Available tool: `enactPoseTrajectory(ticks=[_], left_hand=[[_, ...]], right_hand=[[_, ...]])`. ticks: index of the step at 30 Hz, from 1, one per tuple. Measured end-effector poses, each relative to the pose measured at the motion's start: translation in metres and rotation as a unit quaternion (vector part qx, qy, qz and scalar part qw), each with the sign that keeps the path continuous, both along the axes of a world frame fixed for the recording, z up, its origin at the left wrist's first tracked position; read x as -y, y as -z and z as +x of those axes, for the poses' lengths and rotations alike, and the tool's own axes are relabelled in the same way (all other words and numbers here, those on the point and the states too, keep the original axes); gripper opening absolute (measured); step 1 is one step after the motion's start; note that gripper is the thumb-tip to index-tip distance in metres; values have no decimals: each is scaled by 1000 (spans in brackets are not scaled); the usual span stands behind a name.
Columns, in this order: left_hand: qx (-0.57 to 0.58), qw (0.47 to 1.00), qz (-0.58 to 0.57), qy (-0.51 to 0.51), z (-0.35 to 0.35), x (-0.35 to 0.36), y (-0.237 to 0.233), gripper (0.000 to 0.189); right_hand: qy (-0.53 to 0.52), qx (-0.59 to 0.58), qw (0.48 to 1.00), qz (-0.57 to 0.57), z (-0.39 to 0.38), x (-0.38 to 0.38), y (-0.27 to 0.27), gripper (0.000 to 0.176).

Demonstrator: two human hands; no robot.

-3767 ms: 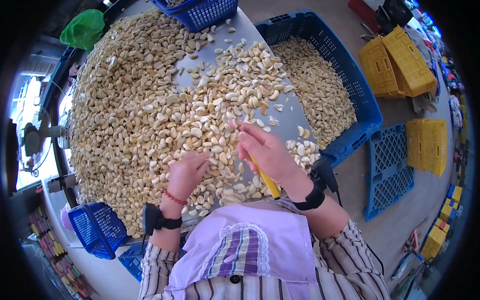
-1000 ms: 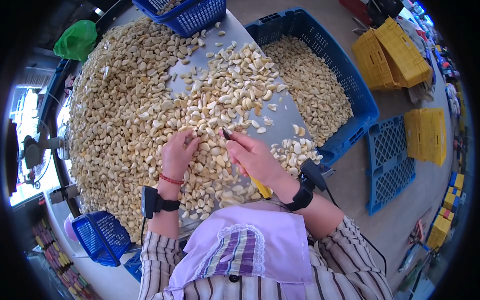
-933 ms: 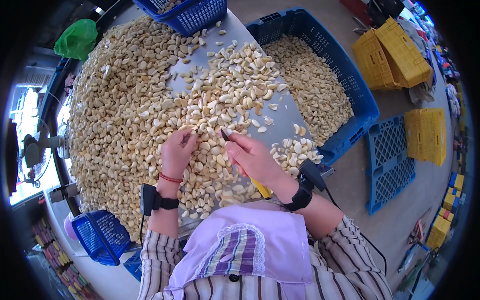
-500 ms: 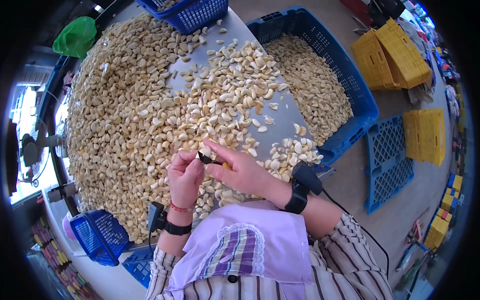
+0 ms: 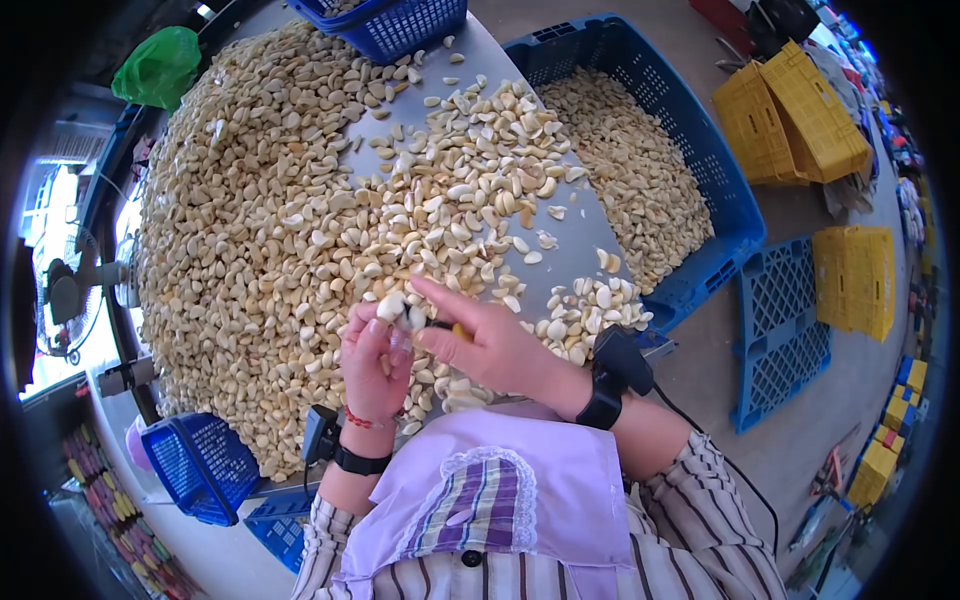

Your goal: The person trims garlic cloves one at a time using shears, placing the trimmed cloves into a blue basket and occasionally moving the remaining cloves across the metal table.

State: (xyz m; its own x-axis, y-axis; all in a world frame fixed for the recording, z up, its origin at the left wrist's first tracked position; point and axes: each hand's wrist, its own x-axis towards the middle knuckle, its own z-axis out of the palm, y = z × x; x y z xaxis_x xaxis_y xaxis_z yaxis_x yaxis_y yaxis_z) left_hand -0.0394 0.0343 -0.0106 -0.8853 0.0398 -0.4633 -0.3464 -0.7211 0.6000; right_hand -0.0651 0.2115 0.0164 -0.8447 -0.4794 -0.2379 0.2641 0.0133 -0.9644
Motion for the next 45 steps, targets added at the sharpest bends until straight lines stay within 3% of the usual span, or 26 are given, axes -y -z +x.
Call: enactPoseTrajectory(ticks=[2,5,8,9,11,13,15,16,17,18,20,23,25,26,27,30,31,32,34,36,37,38,39,40,44,45], left_hand=[[32,998,-47,-9,1,-6,-4,8],[2,999,-33,2,5,-7,-5,8],[-68,997,29,35,7,0,2,4],[-98,985,136,48,7,2,5,7],[-127,960,241,61,1,5,4,10],[-58,985,159,-31,-15,8,-1,22],[-28,994,100,36,-39,20,18,21],[-113,970,-205,67,-54,12,21,22],[-187,847,-490,91,-67,5,23,23],[-188,847,-489,90,-79,-1,31,23],[-294,577,-740,182,-95,-7,56,21],[-283,646,-680,204,-108,-10,70,18],[-130,891,-376,219,-110,1,56,16],[-74,957,-211,184,-111,13,49,16],[-78,973,-184,113,-109,16,39,14],[-155,982,-98,36,-116,39,48,14],[-155,923,-349,37,-123,41,60,14],[-145,803,-576,36,-126,43,70,14],[-241,608,-749,105,-113,7,79,12],[-270,565,-770,125,-102,-30,81,10],[-295,585,-735,174,-95,-45,67,11],[-323,532,-726,293,-94,-56,88,16],[-329,617,-680,223,-83,-75,78,17],[-303,634,-631,328,-77,-86,76,18],[-289,733,-427,444,-52,-85,53,18],[-136,833,-276,459,-51,-73,41,18]], right_hand=[[-73,-18,993,95,-1,3,-12,59],[-50,-73,993,78,1,6,-6,58],[14,-111,994,12,6,10,23,54],[15,-111,994,12,5,8,20,54],[42,88,995,-2,0,1,12,45],[106,123,985,-56,-7,-10,13,44],[170,156,967,-110,-14,-21,16,43],[199,158,960,-117,-17,-25,20,44],[228,158,953,-124,-19,-28,22,44],[238,160,950,-123,-20,-29,20,45],[235,157,950,-130,-20,-31,19,43],[246,149,947,-142,-20,-38,17,41],[261,152,942,-144,-15,-46,20,41],[278,156,937,-146,-16,-51,23,40],[294,160,931,-148,-17,-55,26,40],[314,166,921,-157,-18,-62,31,39],[318,172,919,-159,-20,-62,31,39],[320,174,917,-163,-21,-61,31,40],[316,173,917,-169,-25,-58,28,39],[310,170,918,-178,-31,-54,23,39],[310,166,918,-181,-33,-53,21,40],[310,165,918,-183,-35,-53,18,41],[305,165,920,-183,-37,-55,17,41],[304,177,908,-229,-40,-59,15,43],[372,211,843,-326,-56,-92,7,52],[417,230,812,-337,-59,-99,1,53]])
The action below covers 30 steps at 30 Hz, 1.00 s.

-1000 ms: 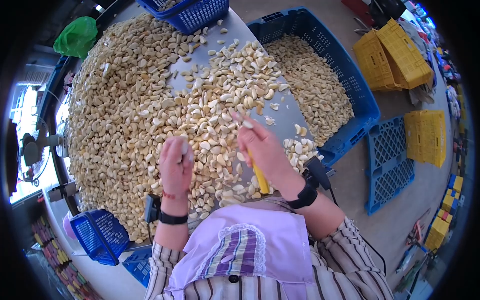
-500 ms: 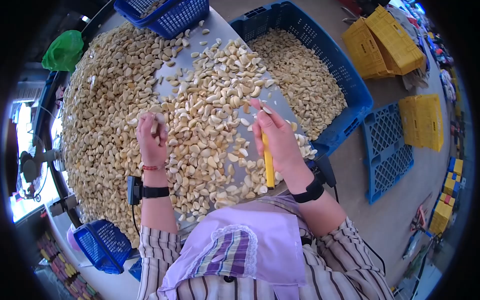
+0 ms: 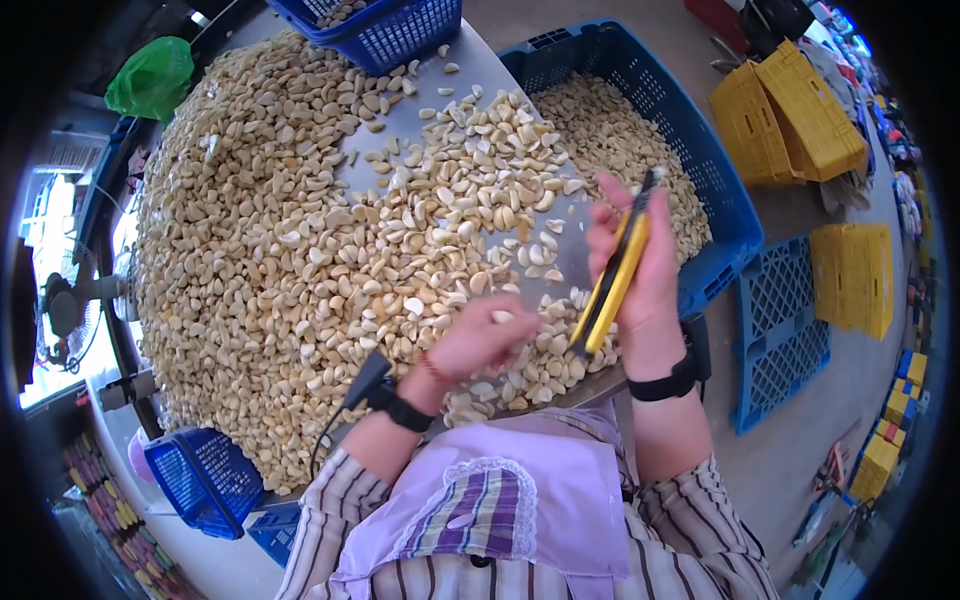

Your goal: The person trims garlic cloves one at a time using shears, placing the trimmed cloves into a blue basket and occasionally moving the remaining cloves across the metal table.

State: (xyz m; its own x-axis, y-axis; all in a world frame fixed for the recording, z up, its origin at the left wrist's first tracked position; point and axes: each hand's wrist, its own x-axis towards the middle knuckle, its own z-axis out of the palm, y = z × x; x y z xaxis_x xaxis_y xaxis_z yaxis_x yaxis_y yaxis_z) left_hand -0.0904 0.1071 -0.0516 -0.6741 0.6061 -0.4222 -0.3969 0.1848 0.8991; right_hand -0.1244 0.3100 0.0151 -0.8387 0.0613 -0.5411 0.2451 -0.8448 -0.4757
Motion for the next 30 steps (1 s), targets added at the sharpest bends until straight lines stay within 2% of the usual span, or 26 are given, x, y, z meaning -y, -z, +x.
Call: enactPoseTrajectory(ticks=[1,3,4,5,6,7,8,10,12,14,18,23,27,29,30], left_hand=[[214,972,79,-56,-1,13,-10,18],[176,958,146,-175,-8,36,-23,18],[86,970,46,-221,-14,46,-24,21],[-4,963,-54,-263,-24,58,-23,25],[-259,925,-149,-233,-39,79,-11,25],[-495,816,-231,-187,-51,95,5,25],[-495,817,-229,-188,-57,98,10,25],[-470,759,-444,-77,-65,101,16,21],[-487,738,-463,-61,-70,97,23,14],[-514,706,-487,6,-68,92,24,12],[-540,706,-457,-10,-64,83,25,14],[-479,731,-484,-50,-68,84,25,14],[-470,749,-463,-67,-70,87,30,17],[-382,859,-302,-157,-65,91,35,20],[-381,861,-299,-154,-61,88,35,20]], right_hand=[[2,3,1000,-1,1,-8,3,53],[-14,-6,1000,5,4,-21,12,54],[-11,-6,1000,5,7,-22,17,54],[-53,-4,999,-10,12,-21,22,53],[-94,-1,995,-24,17,-20,26,52],[-118,20,993,-4,20,-14,27,50],[-119,35,992,-6,23,-4,26,47],[-126,47,991,-23,25,9,28,47],[-141,37,989,-15,24,18,26,47],[-156,33,987,-6,26,23,24,47],[-169,20,985,40,26,29,19,49],[-185,24,981,59,30,32,22,49],[-188,17,981,48,33,30,20,47],[-172,2,980,98,36,25,20,47],[-169,5,981,99,37,23,19,47]])
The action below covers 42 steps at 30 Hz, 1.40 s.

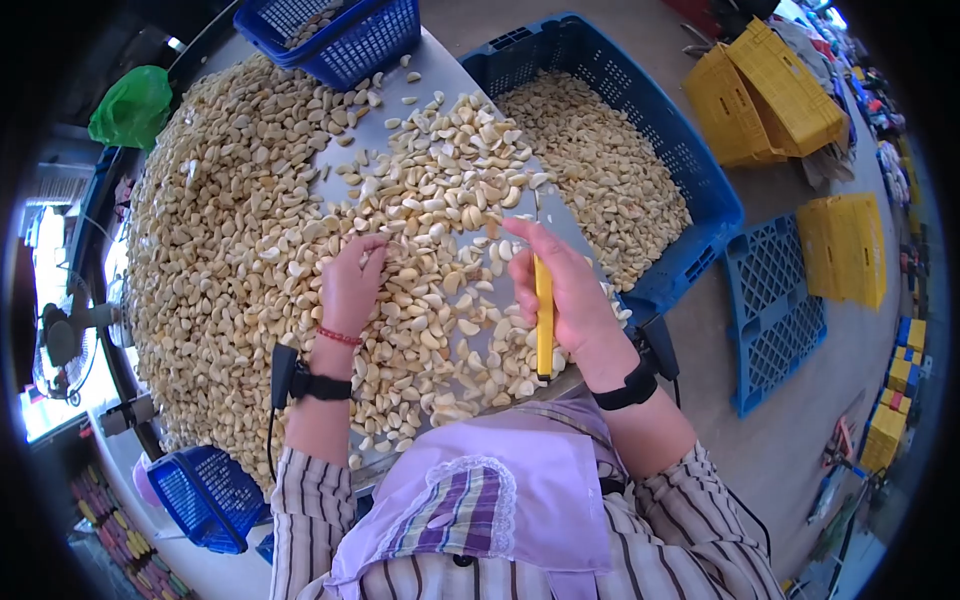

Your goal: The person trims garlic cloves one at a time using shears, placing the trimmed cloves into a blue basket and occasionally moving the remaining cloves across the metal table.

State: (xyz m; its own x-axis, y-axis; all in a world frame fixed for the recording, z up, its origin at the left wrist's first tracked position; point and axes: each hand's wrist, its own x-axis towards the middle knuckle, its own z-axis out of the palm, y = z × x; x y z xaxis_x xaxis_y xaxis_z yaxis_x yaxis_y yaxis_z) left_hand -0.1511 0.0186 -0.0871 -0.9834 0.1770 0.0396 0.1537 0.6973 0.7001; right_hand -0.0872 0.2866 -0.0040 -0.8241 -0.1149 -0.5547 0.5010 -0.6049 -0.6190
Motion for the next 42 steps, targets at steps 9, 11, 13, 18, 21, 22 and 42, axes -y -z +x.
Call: enactPoseTrajectory(ticks=[9,11,13,18,21,22,42], left_hand=[[-88,994,59,21,-9,12,32,29],[114,973,196,-51,-4,4,-14,29],[310,865,373,-129,9,-4,-42,24],[304,830,450,-130,45,-22,-69,14],[248,859,439,-87,66,-31,-78,11],[249,858,443,-82,72,-32,-79,11],[-54,960,-125,245,0,-119,0,19]], right_hand=[[-46,-27,995,83,6,16,-1,44],[-110,-36,983,142,8,21,-7,47],[-137,-64,971,184,13,30,-3,51],[-247,-207,911,259,15,47,-11,62],[-273,-244,898,245,16,53,-6,63],[-294,-266,885,243,17,53,-1,63],[99,-98,986,91,4,-47,-29,45]])
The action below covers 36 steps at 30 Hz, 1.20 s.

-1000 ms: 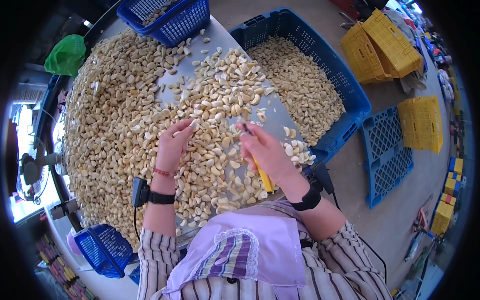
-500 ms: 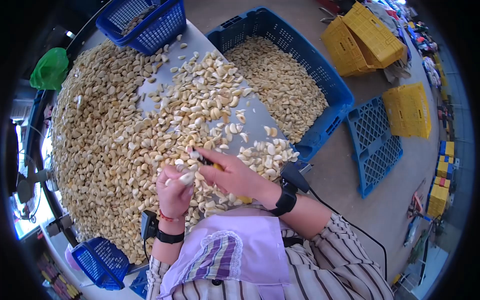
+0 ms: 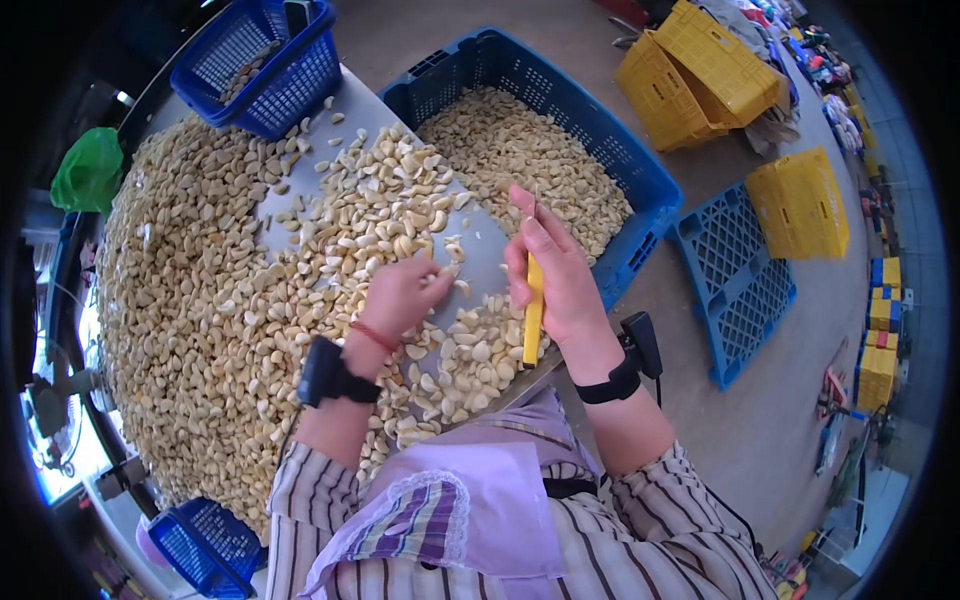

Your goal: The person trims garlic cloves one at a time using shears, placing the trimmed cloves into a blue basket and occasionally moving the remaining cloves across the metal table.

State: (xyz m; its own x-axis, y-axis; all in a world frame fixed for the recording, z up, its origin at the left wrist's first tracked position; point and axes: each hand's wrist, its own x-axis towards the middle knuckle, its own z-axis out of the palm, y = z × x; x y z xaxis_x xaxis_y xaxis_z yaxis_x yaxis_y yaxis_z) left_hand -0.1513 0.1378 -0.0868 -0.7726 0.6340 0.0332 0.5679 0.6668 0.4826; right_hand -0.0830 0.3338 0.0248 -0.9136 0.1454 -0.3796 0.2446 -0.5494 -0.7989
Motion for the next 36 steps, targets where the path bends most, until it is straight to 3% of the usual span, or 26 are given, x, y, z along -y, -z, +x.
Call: enactPoseTrajectory(ticks=[1,2,3,5,10,13,14,16,17,18,20,26,27,29,30,32,34,36], left_hand=[[273,951,131,-66,-3,9,-7,20],[521,808,246,-128,-4,18,-15,21],[523,807,245,-128,-1,26,-28,21],[568,616,521,-161,5,39,-49,23],[493,688,520,-116,-9,33,-52,29],[510,590,617,-105,-16,0,-68,29],[511,590,617,-102,-20,-8,-66,29],[436,810,368,-137,-30,-22,-52,25],[229,935,266,-47,-31,-25,-19,19],[229,935,266,-49,-29,-27,-14,19],[35,998,24,55,-22,-30,-5,21],[86,992,89,-6,-18,-21,-12,14],[162,977,131,-43,-17,-15,-19,18],[310,914,245,-94,-9,-2,-18,21],[309,914,245,-98,-5,6,-20,21],[545,726,393,-142,4,28,-34,17],[567,699,408,-154,17,53,-50,16],[555,671,465,-161,30,79,-56,28]], right_hand=[[4,3,1000,-4,2,-1,2,45],[7,6,1000,-3,3,-2,5,45],[5,12,1000,-4,4,-3,9,45],[2,19,1000,-4,3,-5,14,45],[3,17,1000,-13,-4,-4,11,46],[2,2,1000,-13,-7,-5,6,45],[3,0,1000,-11,-7,-6,4,45],[12,4,1000,-8,-7,-8,1,45],[13,4,1000,-6,-5,-9,1,45],[17,9,1000,0,-4,-11,3,45],[13,11,1000,-1,-2,-10,7,45],[-6,48,999,-2,-1,4,12,44],[-9,48,999,-5,-2,8,13,44],[-43,44,998,2,0,17,15,44],[-46,45,998,0,0,22,16,44],[-89,52,995,10,1,33,20,44],[-105,55,993,3,2,41,19,46],[-137,54,989,23,3,49,18,47]])
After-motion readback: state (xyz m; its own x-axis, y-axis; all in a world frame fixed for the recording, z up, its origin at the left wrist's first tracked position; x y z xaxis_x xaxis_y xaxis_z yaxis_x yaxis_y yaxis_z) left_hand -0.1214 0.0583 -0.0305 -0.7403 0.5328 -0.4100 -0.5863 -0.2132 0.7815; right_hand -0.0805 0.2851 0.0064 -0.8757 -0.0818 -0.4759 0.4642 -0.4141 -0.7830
